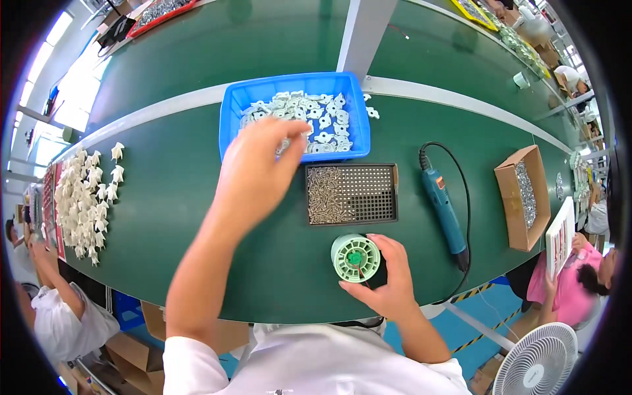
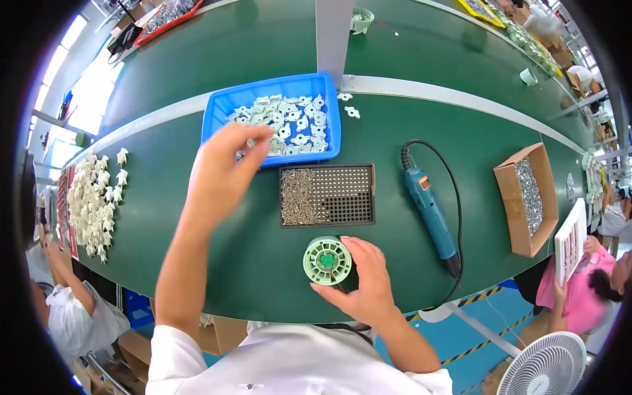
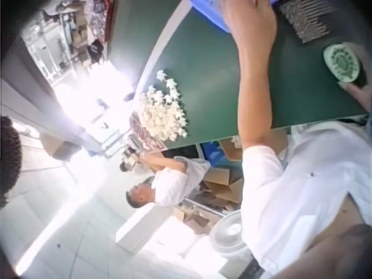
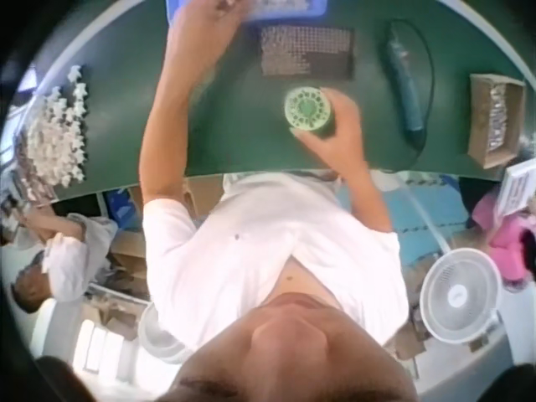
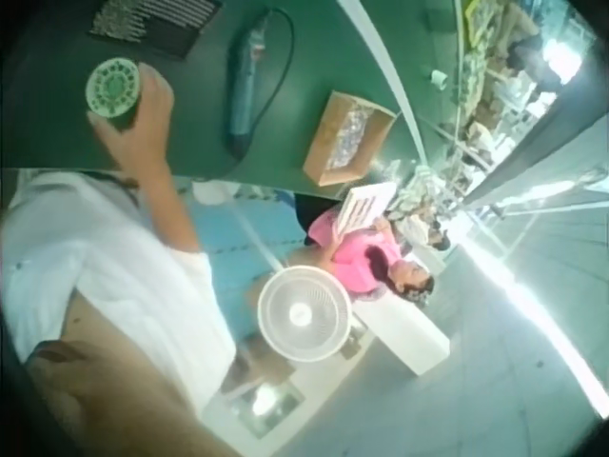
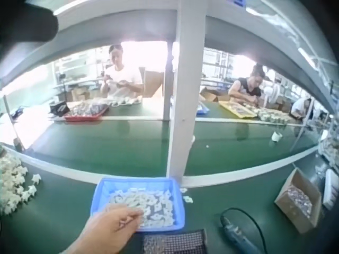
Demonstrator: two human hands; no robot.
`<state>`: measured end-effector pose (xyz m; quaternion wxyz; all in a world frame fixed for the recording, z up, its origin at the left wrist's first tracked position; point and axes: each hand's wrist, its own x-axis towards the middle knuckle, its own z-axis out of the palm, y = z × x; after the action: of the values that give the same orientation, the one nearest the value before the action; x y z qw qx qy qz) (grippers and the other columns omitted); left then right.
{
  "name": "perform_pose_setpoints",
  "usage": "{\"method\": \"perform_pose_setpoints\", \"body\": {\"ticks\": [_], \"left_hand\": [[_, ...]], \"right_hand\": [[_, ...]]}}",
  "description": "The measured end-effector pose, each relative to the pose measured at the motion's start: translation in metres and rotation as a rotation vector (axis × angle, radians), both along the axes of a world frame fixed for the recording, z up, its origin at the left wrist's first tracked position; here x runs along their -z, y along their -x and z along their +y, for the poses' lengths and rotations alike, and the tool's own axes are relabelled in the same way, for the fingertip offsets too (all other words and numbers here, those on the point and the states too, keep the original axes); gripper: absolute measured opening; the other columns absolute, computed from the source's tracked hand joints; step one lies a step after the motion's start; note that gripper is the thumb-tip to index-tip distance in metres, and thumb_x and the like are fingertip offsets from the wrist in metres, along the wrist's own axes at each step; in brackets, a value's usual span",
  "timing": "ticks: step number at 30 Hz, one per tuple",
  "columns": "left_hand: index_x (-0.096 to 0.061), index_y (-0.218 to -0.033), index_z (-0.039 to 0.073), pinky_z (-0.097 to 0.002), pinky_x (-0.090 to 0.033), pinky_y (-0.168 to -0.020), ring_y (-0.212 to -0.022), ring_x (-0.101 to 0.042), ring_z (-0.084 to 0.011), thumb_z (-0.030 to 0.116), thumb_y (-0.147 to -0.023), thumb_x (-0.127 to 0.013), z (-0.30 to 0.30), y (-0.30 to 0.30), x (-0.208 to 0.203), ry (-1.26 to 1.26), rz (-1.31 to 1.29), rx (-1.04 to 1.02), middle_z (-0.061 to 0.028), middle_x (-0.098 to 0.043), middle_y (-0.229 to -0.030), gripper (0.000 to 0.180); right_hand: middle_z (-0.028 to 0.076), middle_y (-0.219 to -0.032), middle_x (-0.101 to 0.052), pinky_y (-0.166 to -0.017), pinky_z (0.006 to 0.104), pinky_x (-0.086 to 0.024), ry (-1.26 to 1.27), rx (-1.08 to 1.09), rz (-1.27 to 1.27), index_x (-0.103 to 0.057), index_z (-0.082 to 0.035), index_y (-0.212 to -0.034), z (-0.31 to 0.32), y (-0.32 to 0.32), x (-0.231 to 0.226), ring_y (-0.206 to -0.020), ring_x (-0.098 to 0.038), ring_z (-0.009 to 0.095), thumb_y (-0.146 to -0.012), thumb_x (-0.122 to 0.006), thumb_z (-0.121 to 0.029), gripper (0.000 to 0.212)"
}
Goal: Assembling small plastic components onto a circular green base using an electric screwdriver at a production line.
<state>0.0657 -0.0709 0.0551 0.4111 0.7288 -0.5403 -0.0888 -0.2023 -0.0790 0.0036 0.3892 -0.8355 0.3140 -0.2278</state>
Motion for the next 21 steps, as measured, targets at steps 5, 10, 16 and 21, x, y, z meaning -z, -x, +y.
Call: {"method": "perform_pose_setpoints", "body": {"ticks": [5,10,16,21], "left_hand": [[-0.068,-0.099,0.003,-0.0399,-0.046,-0.084,-0.091,-0.059,-0.0316,0.014,-0.084,-0.063,-0.055,-0.037,0.018,-0.203,-0.353,0.231,-0.0145,-0.064,-0.092,0.020],[-0.066,-0.095,0.003,-0.0405,-0.046,-0.085,-0.093,-0.059,-0.0321,0.015,-0.079,-0.066,-0.068,-0.036,0.025,-0.524,-0.437,0.210,-0.0142,-0.064,-0.092,0.020],[-0.066,-0.088,0.001,-0.0361,-0.049,-0.076,-0.083,-0.064,-0.0270,0.015,-0.084,-0.064,-0.054,-0.024,0.003,-0.201,-0.054,-0.094,-0.0120,-0.066,-0.087,0.014],[-0.064,-0.090,-0.002,-0.0242,-0.046,-0.069,-0.072,-0.057,-0.0088,0.013,-0.088,-0.065,0.004,0.043,-0.015,0.040,0.350,-0.181,-0.0043,-0.065,-0.080,0.015]], "right_hand": [[0.014,-0.121,-0.054,-0.096,0.0407,-0.041,0.023,0.019,-0.050,-0.050,-0.001,-0.124,0.003,-0.004,0.008,-0.113,-0.049,0.031,-0.060,-0.087,-0.022,0.077],[0.016,-0.120,-0.054,-0.095,0.0416,-0.041,0.042,0.005,-0.058,-0.051,-0.001,-0.124,0.002,-0.004,0.010,-0.111,-0.051,0.032,-0.060,-0.087,-0.024,0.077],[0.016,-0.118,-0.054,-0.093,0.0412,-0.042,0.049,0.015,-0.082,-0.050,-0.001,-0.122,0.000,-0.005,0.010,-0.109,-0.052,0.033,-0.059,-0.088,-0.025,0.078],[0.018,-0.117,-0.052,-0.090,0.0415,-0.044,0.056,0.103,-0.073,-0.047,0.000,-0.122,0.003,-0.007,0.014,-0.106,-0.052,0.034,-0.058,-0.089,-0.025,0.080]]}}
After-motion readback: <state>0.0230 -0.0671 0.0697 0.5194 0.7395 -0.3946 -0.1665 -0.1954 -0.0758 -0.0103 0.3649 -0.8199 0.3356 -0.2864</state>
